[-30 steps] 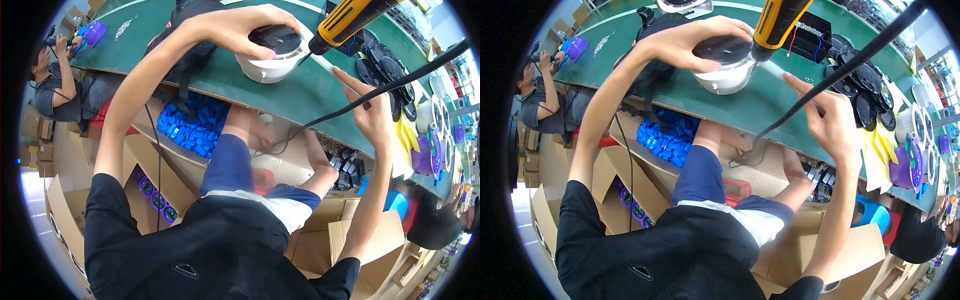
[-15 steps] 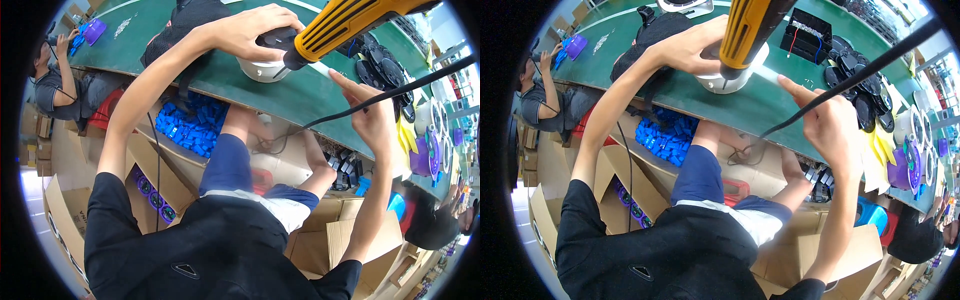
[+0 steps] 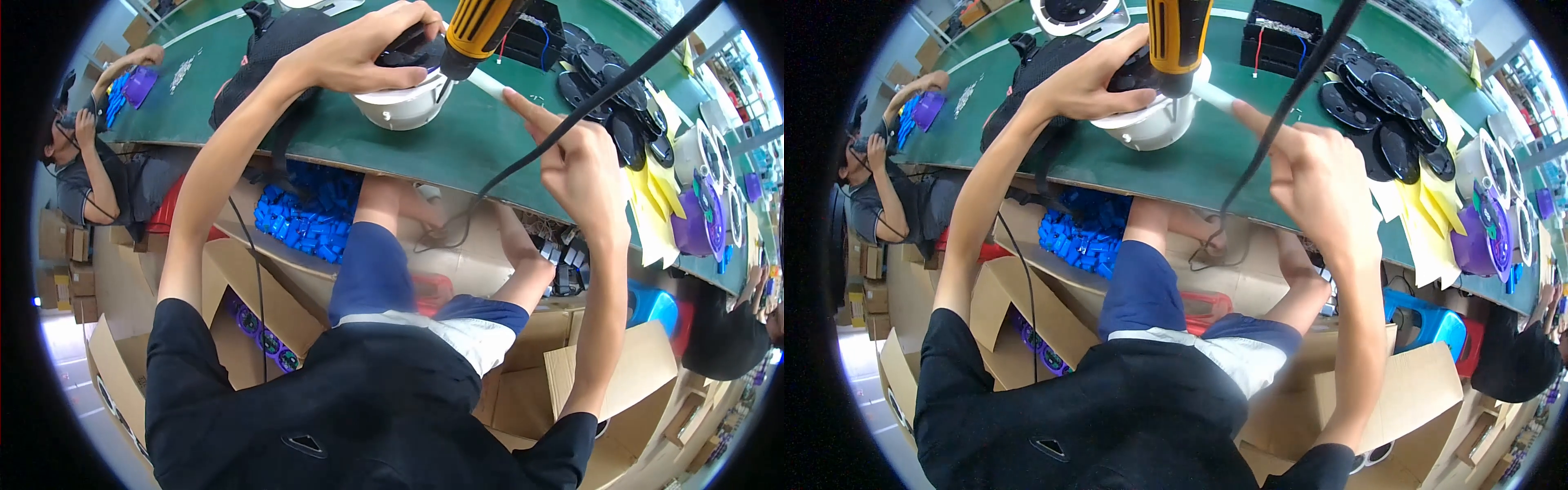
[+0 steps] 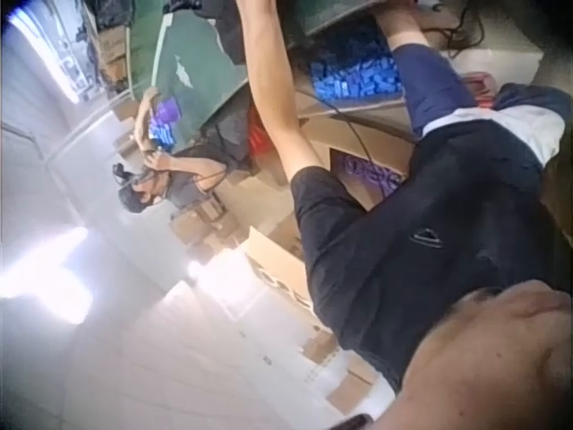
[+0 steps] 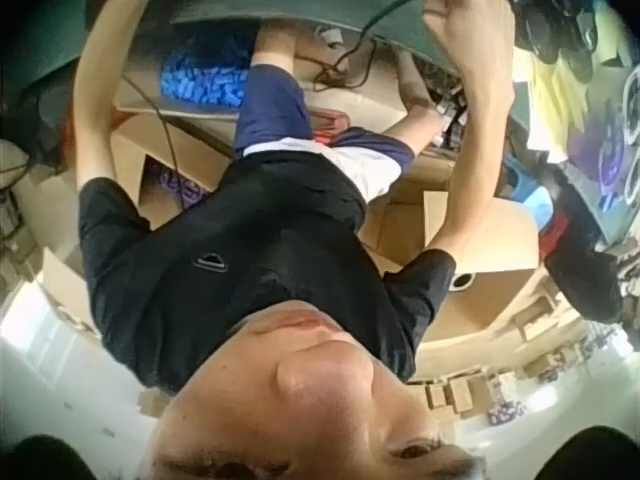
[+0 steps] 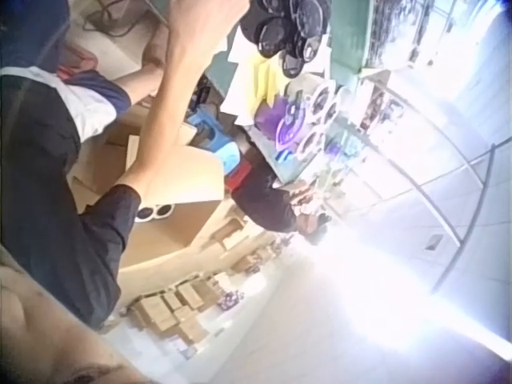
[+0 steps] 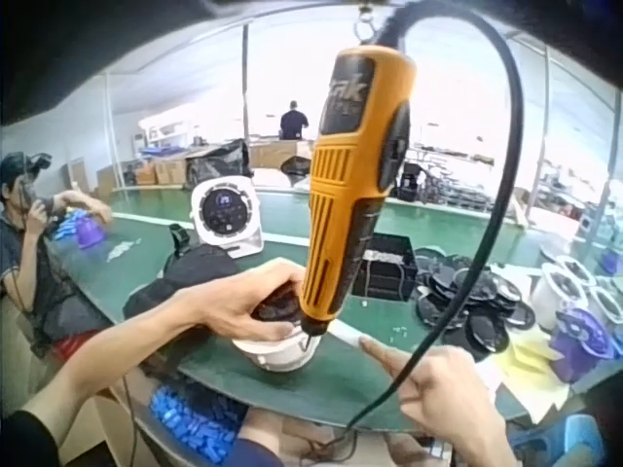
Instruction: The person assembles the internal components of a circular electronic device by securing a circuit board and a fan assembly into a plastic housing with screws, using an electric screwdriver.
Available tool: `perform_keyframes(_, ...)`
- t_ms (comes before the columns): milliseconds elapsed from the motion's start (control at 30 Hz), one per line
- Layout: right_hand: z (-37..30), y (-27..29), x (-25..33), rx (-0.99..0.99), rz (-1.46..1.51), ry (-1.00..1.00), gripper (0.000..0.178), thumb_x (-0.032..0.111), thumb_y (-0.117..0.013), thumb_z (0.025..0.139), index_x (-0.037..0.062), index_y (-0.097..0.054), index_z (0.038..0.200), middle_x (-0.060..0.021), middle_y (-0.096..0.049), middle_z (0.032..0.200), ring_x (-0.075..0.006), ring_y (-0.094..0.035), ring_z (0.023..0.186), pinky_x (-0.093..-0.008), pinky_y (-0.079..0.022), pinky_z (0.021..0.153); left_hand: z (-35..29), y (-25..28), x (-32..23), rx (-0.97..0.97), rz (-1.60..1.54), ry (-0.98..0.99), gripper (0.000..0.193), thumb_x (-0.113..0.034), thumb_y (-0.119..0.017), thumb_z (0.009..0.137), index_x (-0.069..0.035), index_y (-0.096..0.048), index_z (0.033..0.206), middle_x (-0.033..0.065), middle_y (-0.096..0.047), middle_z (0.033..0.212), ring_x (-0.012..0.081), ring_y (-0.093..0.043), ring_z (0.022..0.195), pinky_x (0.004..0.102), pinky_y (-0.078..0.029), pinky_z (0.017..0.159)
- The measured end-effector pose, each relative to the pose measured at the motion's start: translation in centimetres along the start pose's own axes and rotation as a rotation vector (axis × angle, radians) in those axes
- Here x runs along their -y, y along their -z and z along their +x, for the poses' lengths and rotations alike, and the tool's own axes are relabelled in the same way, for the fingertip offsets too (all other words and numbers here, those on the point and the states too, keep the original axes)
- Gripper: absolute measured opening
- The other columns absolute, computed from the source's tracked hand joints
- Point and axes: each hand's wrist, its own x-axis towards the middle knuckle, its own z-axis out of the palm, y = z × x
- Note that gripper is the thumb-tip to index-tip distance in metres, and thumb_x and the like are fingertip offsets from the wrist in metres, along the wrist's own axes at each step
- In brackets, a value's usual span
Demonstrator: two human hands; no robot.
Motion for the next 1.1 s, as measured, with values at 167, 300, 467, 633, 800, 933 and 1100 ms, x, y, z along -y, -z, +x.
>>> perform_keyframes(167, 1.1, -0.4, -0.7, 0.005, -0.053, -0.022, 0.049, 0.003, -0.058, 0.085, 0.0200, -0.067, 0.130, -0.0210, -0.063, 0.074, -0.0373, -0.060, 0.066, -0.0427, -0.048, 0.062, 0.3, 0.4, -0.2, 0.057, 0.044, 0.061, 0.046, -0.015, -0.068, 0.084, -0.003, -0.046, 0.122, 0.0151, -0.054, 0.132, 0.0267, -0.052, 0.115, 0.0345, -0.039, 0.106)
perform_keyframes(300, 0.8, -2.0, -1.6, -0.049, 0.001, -0.024, 0.048, 0.003, -0.061, 0.089, 0.0201, -0.065, 0.133, -0.0204, -0.060, 0.072, -0.0322, -0.053, 0.059, -0.0371, -0.045, 0.059, 0.5, 0.3, 0.1, 0.007, -0.001, -0.025, 0.042, -0.017, -0.069, 0.082, -0.005, -0.044, 0.113, 0.0160, -0.054, 0.134, 0.0265, -0.052, 0.118, 0.0346, -0.038, 0.106)
perform_keyframes(467, 1.3, -4.9, -1.0, -0.152, 0.246, -0.077, 0.055, 0.002, -0.061, 0.080, 0.0196, -0.065, 0.132, -0.0209, -0.066, 0.080, -0.0361, -0.065, 0.068, -0.0409, -0.051, 0.064, 0.4, 0.2, -0.2, -0.015, -0.028, 0.015, 0.044, -0.021, -0.070, 0.080, -0.005, -0.043, 0.111, 0.0175, -0.055, 0.131, 0.0275, -0.052, 0.118, 0.0358, -0.037, 0.108)
perform_keyframes(633, 1.1, -1.0, -1.8, 0.015, 0.221, -0.230, 0.045, -0.004, -0.057, 0.088, 0.0137, -0.069, 0.127, -0.0214, -0.057, 0.069, -0.0164, -0.044, 0.055, -0.0314, -0.043, 0.056, 0.8, 0.0, 0.0, -0.010, -0.022, -0.043, 0.044, -0.022, -0.070, 0.078, -0.006, -0.043, 0.110, 0.0166, -0.056, 0.128, 0.0289, -0.055, 0.115, 0.0347, -0.040, 0.106)
perform_keyframes(800, -0.1, 0.7, -3.2, 0.173, 0.097, -0.062, 0.041, 0.001, -0.058, 0.087, 0.0158, -0.071, 0.122, -0.0228, -0.060, 0.071, -0.0300, -0.057, 0.053, -0.0368, -0.045, 0.056, 0.9, 0.5, 0.0, 0.010, -0.024, -0.104, 0.047, -0.022, -0.068, 0.076, -0.004, -0.046, 0.114, 0.0153, -0.057, 0.124, 0.0281, -0.056, 0.112, 0.0336, -0.041, 0.104)
perform_keyframes(933, -0.5, 0.8, -2.1, 0.076, 0.049, -0.241, 0.035, 0.003, -0.059, 0.087, 0.0139, -0.073, 0.118, -0.0222, -0.066, 0.078, -0.0377, -0.065, 0.068, -0.0408, -0.050, 0.063, 1.2, 1.2, 0.5, 0.109, -0.034, -0.106, 0.058, -0.019, -0.067, 0.073, 0.000, -0.050, 0.125, 0.0142, -0.056, 0.122, 0.0305, -0.055, 0.114, 0.0337, -0.040, 0.106)
perform_keyframes(1100, 0.1, 1.2, -2.3, 0.027, 0.034, -0.167, 0.055, -0.012, -0.054, 0.083, 0.0130, -0.068, 0.130, -0.0173, -0.069, 0.085, -0.0106, -0.050, 0.062, -0.0247, -0.048, 0.063, 2.3, 2.4, -0.1, -0.044, 0.130, -0.610, 0.057, -0.032, -0.070, 0.079, 0.000, -0.053, 0.123, 0.0248, -0.053, 0.118, 0.0362, -0.052, 0.115, 0.0424, -0.041, 0.101)
